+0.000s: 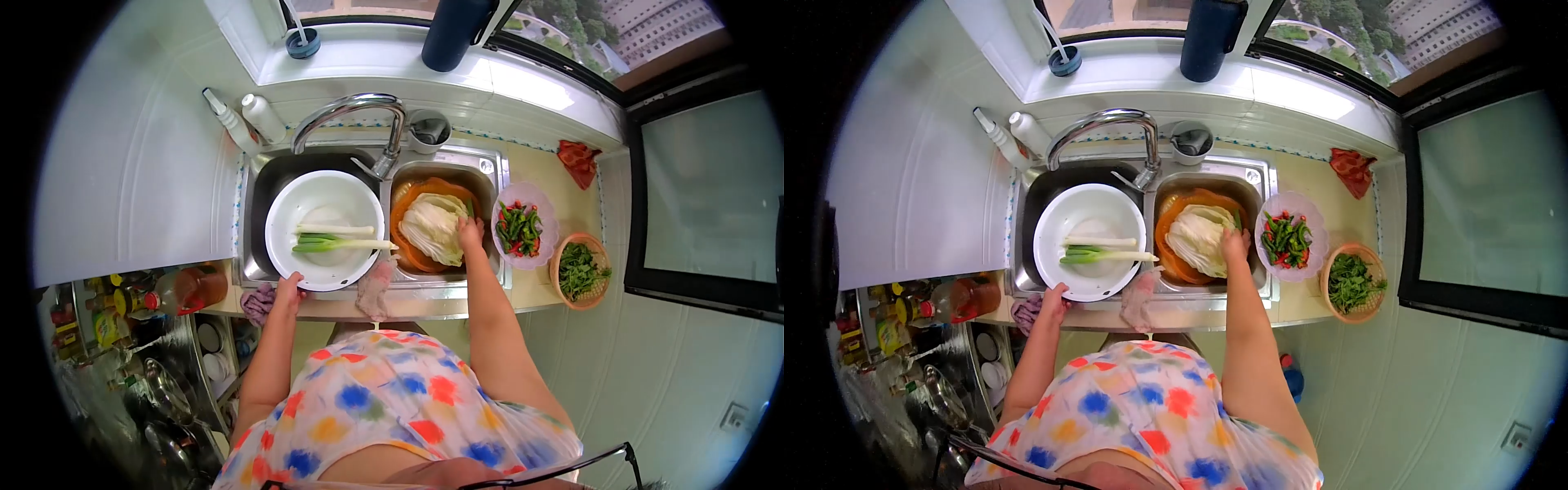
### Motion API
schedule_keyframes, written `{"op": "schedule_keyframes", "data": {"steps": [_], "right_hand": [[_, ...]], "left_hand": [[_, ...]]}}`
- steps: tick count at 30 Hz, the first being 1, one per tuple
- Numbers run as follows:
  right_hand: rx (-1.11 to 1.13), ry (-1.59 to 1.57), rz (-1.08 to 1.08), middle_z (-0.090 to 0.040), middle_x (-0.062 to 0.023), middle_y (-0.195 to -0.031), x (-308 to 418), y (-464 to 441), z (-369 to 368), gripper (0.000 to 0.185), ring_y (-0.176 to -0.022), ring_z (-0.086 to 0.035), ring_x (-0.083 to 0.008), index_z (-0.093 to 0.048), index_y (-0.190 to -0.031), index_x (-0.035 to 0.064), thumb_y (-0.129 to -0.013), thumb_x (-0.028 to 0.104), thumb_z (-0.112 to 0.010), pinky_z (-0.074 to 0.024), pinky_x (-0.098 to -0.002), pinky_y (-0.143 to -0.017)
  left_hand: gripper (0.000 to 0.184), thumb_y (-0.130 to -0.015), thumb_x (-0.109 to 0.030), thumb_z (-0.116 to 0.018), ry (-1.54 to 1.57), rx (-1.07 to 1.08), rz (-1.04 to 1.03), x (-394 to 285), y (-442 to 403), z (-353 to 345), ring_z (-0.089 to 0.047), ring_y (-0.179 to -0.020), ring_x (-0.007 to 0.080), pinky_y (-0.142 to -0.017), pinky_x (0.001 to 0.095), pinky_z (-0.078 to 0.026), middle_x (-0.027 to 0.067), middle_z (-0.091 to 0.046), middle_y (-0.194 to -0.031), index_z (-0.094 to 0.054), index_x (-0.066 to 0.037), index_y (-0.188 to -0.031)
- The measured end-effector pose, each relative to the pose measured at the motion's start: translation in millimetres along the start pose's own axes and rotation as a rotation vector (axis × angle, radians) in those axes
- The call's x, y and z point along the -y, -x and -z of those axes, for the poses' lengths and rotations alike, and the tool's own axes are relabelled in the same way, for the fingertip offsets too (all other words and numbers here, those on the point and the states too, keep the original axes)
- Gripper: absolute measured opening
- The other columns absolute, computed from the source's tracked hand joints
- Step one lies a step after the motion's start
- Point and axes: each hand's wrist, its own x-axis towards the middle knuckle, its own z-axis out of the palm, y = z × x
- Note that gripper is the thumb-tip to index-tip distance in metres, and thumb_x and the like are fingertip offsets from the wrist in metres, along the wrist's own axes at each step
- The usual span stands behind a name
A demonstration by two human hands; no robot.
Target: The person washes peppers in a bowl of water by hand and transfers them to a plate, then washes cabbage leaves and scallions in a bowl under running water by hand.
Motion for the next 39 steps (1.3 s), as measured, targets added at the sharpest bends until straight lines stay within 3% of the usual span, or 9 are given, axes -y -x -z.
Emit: {"op": "schedule_keyframes", "data": {"steps": [5, 8, 12, 17, 20, 25, 31, 35, 39], "right_hand": [[0.207, 0.109, -0.209, -0.030, -0.0089, -0.139, 35.7, -2.1, 28.5, 0.053, -0.130, -0.025, -0.0335, -0.048, -0.124, 0.0039, -0.087, 0.042, -0.050, -0.0277, -0.0500, -0.101], [0.004, 0.043, 0.049, -0.031, -0.0100, -0.139, 35.1, 8.4, 27.3, 0.053, -0.129, -0.027, -0.0316, -0.046, -0.125, 0.0021, -0.086, 0.037, -0.052, -0.0271, -0.0491, -0.101], [-0.158, -0.123, 0.684, -0.041, -0.0127, -0.132, 106.6, 59.4, 78.6, 0.049, -0.121, -0.039, -0.0344, -0.043, -0.126, 0.0005, -0.081, 0.013, -0.059, -0.0327, -0.0441, -0.100], [-0.032, -0.280, 1.102, -0.045, -0.0179, -0.127, 169.9, 113.9, 98.6, 0.048, -0.117, -0.041, -0.0376, -0.052, -0.118, 0.0064, -0.072, -0.003, -0.059, -0.0351, -0.0411, -0.099], [-0.008, -0.357, 0.698, -0.044, -0.0185, -0.128, 131.1, 98.4, 69.2, 0.044, -0.119, -0.040, -0.0382, -0.055, -0.114, 0.0075, -0.071, -0.002, -0.062, -0.0346, -0.0403, -0.099], [0.180, 0.185, 0.495, -0.015, -0.0156, -0.147, 83.0, 92.3, 73.4, 0.109, -0.135, -0.017, -0.0352, -0.015, -0.142, 0.0150, -0.058, 0.037, -0.080, -0.0173, -0.0629, -0.102], [0.295, 0.485, 0.510, -0.014, -0.0129, -0.148, 93.4, 68.7, 63.9, 0.108, -0.135, -0.015, -0.0378, -0.014, -0.144, 0.0200, -0.059, 0.039, -0.078, -0.0150, -0.0606, -0.104], [0.048, 0.641, 0.673, -0.013, -0.0138, -0.149, 92.8, 83.3, 19.9, 0.079, -0.135, -0.014, -0.0394, -0.017, -0.144, 0.0214, -0.077, 0.024, -0.058, -0.0144, -0.0614, -0.104], [0.198, 0.738, 0.533, -0.007, -0.0121, -0.151, 99.9, 95.6, 17.0, 0.072, -0.136, -0.010, -0.0415, -0.010, -0.145, 0.0237, -0.084, 0.019, -0.048, -0.0144, -0.0651, -0.101]], "left_hand": [[0.027, -0.073, -0.015, -0.057, 0.034, 0.011, 0.007, -2.7, 7.2, -4.0, -0.048, -0.053, 0.0111, -0.040, 0.0228, -0.037, 0.0017, -0.055, -0.076, -0.052, -0.008, -0.099], [0.029, -0.073, -0.015, -0.057, 0.019, 0.029, -0.001, -4.3, 7.0, -6.7, -0.049, -0.054, 0.0110, -0.040, 0.0227, -0.037, 0.0018, -0.056, -0.078, -0.052, -0.007, -0.101], [0.030, -0.073, -0.014, -0.057, -0.008, 0.006, -0.034, -3.6, 6.5, -11.8, -0.049, -0.053, 0.0113, -0.039, 0.0229, -0.038, 0.0026, -0.056, -0.078, -0.052, -0.008, -0.102], [0.028, -0.073, -0.014, -0.058, 0.003, -0.001, -0.029, -4.8, 5.5, -15.9, -0.049, -0.053, 0.0114, -0.039, 0.0231, -0.037, 0.0025, -0.056, -0.078, -0.053, -0.008, -0.100], [0.029, -0.073, -0.014, -0.057, 0.011, 0.026, -0.022, 0.9, -1.8, -11.4, -0.049, -0.055, 0.0116, -0.039, 0.0229, -0.036, 0.0028, -0.057, -0.079, -0.053, -0.007, -0.101], [0.027, -0.073, -0.014, -0.057, 0.038, 0.023, -0.034, -1.3, 8.2, -8.5, -0.050, -0.056, 0.0120, -0.040, 0.0230, -0.037, 0.0032, -0.056, -0.076, -0.053, -0.007, -0.099], [0.028, -0.073, -0.015, -0.057, 0.000, 0.002, -0.009, -3.9, 13.1, -2.5, -0.051, -0.056, 0.0125, -0.041, 0.0229, -0.037, 0.0030, -0.057, -0.077, -0.053, -0.007, -0.099], [0.024, -0.073, -0.016, -0.058, -0.007, -0.019, -0.024, -5.3, 17.4, -5.5, -0.049, -0.054, 0.0116, -0.041, 0.0230, -0.037, 0.0017, -0.055, -0.074, -0.054, -0.008, -0.095], [0.023, -0.073, -0.017, -0.059, 0.020, -0.013, -0.026, 0.2, 12.7, -3.1, -0.048, -0.052, 0.0111, -0.040, 0.0234, -0.037, 0.0015, -0.055, -0.073, -0.054, -0.008, -0.094]]}}
